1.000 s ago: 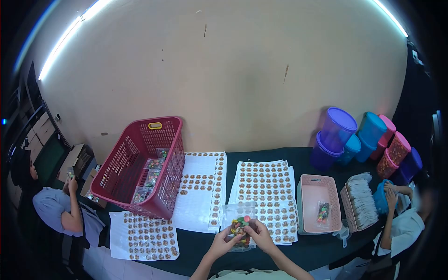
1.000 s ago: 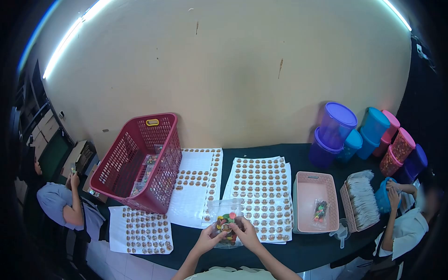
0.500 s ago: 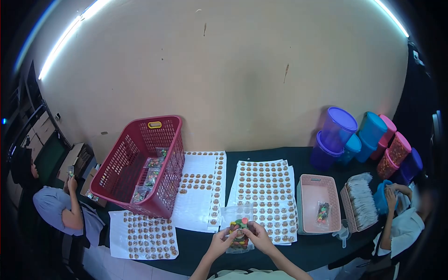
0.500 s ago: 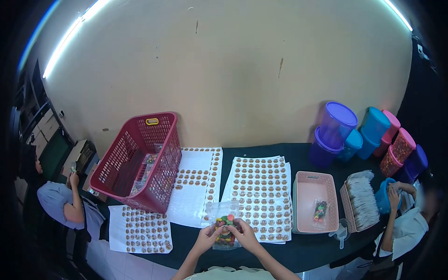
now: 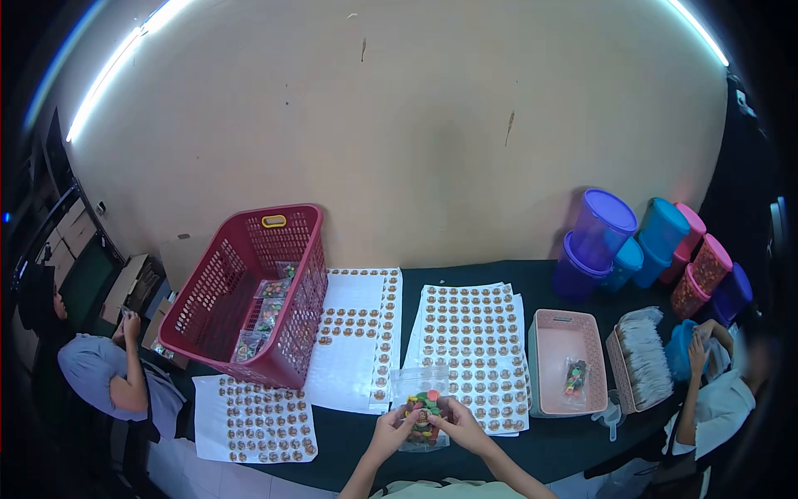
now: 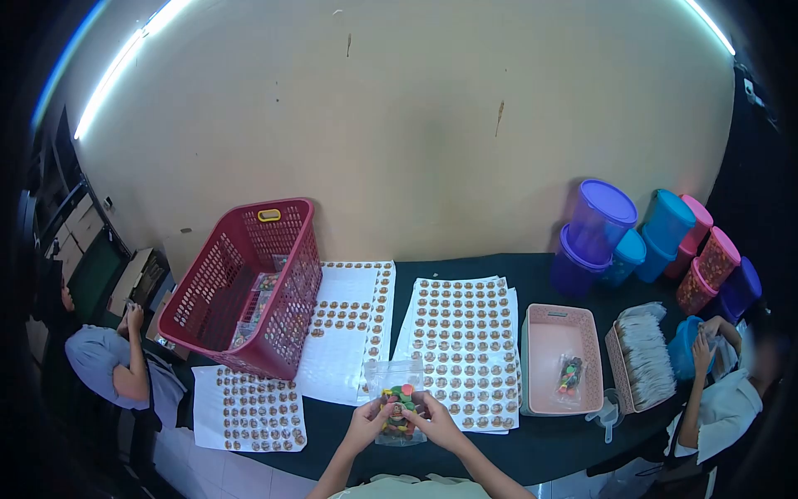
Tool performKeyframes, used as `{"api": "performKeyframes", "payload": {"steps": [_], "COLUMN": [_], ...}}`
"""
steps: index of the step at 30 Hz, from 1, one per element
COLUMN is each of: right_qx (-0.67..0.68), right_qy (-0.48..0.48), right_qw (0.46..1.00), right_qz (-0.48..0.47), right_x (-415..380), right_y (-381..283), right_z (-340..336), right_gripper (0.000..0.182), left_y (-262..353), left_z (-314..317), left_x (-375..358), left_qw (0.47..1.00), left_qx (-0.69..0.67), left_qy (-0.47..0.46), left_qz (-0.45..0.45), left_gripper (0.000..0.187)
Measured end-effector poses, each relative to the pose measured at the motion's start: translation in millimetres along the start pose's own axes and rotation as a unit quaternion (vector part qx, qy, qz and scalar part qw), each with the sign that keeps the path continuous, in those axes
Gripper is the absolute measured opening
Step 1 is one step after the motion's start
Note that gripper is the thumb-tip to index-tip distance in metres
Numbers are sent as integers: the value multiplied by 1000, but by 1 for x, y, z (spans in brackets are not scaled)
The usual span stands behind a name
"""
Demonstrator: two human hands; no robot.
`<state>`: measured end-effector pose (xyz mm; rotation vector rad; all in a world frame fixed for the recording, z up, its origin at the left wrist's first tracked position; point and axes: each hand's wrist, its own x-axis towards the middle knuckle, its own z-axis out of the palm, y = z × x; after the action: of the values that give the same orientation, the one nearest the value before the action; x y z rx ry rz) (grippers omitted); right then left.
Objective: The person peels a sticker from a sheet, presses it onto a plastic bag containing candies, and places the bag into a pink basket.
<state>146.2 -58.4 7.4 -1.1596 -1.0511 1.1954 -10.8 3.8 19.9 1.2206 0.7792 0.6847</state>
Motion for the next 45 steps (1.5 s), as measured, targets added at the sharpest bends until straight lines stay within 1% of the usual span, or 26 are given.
{"api": "performKeyframes", "payload": {"steps": [4,6,9,11,16,18,19,21,22,24,26,27,29,30,31,32,33,34,35,36,37,39,40,41,43,45], "right_qx": [36,44,11,15,50,57,57,58,33,9,-157,-157,-280,-307,-307,-363,-419,-421,-422,-412,-402,-381,-363,-345,-325,-305], "right_qy": [-2,-4,-2,7,-4,-9,-3,3,-7,-17,33,31,127,148,148,140,131,123,123,90,56,62,56,50,56,62], "right_qw": [999,999,1000,1000,999,998,998,998,999,1000,986,986,944,931,931,908,880,869,868,883,897,900,911,922,929,935], "right_qz": [16,17,-6,25,10,5,-2,-10,3,16,-56,-57,-122,-132,-131,-156,-181,-230,-231,-204,-178,-201,-185,-169,-170,-173], "right_x": [1,0,-2,-1,-2,-2,-2,-2,-4,-6,-7,-7,-8,-7,-8,-8,-8,-7,-8,-8,-8,-8,-9,-10,-9,-9], "right_y": [-3,-6,-9,-8,-16,-19,-20,-19,-16,-16,-20,-19,-18,-26,-31,-36,-40,-45,-41,-35,-32,-34,-36,-38,-41,-43], "right_z": [0,2,5,6,4,5,5,5,4,5,10,9,7,8,8,7,7,8,8,8,8,10,11,12,14,14], "right_gripper": [35,36,37,37,36,35,36,36,39,42,49,49,55,50,50,45,40,25,25,20,16,12,12,12,13,13], "left_y": [2,3,0,0,13,10,12,17,16,12,11,11,12,10,9,9,12,14,15,15,16,22,23,23,22,23], "left_z": [-2,-7,-5,-5,-3,1,4,10,7,-4,-10,-12,-13,-13,-14,-14,-12,-7,-3,0,1,2,3,3,3,3], "left_x": [0,-1,-2,-2,-4,-2,-2,-4,-2,3,5,4,2,1,0,-3,-6,-8,-8,-8,-9,-12,-10,-10,-9,-7], "left_qw": [999,998,998,998,996,998,998,995,995,989,986,982,982,983,979,970,970,960,947,944,944,961,962,960,958,952], "left_qx": [-6,46,28,23,30,-5,-5,-6,-5,-28,-29,-31,-7,54,115,192,192,237,280,275,275,256,255,253,251,242], "left_qy": [-34,-46,-46,-51,-71,-56,-56,47,46,106,125,144,141,118,94,62,61,29,-3,2,2,11,11,31,50,82], "left_qz": [19,-24,-19,-30,-49,15,15,83,84,103,110,115,122,130,138,134,135,147,159,180,181,99,100,115,131,166], "left_gripper": [37,39,42,42,41,37,37,25,25,23,24,26,24,22,21,17,17,17,16,16,16,17,17,18,18,18]}}
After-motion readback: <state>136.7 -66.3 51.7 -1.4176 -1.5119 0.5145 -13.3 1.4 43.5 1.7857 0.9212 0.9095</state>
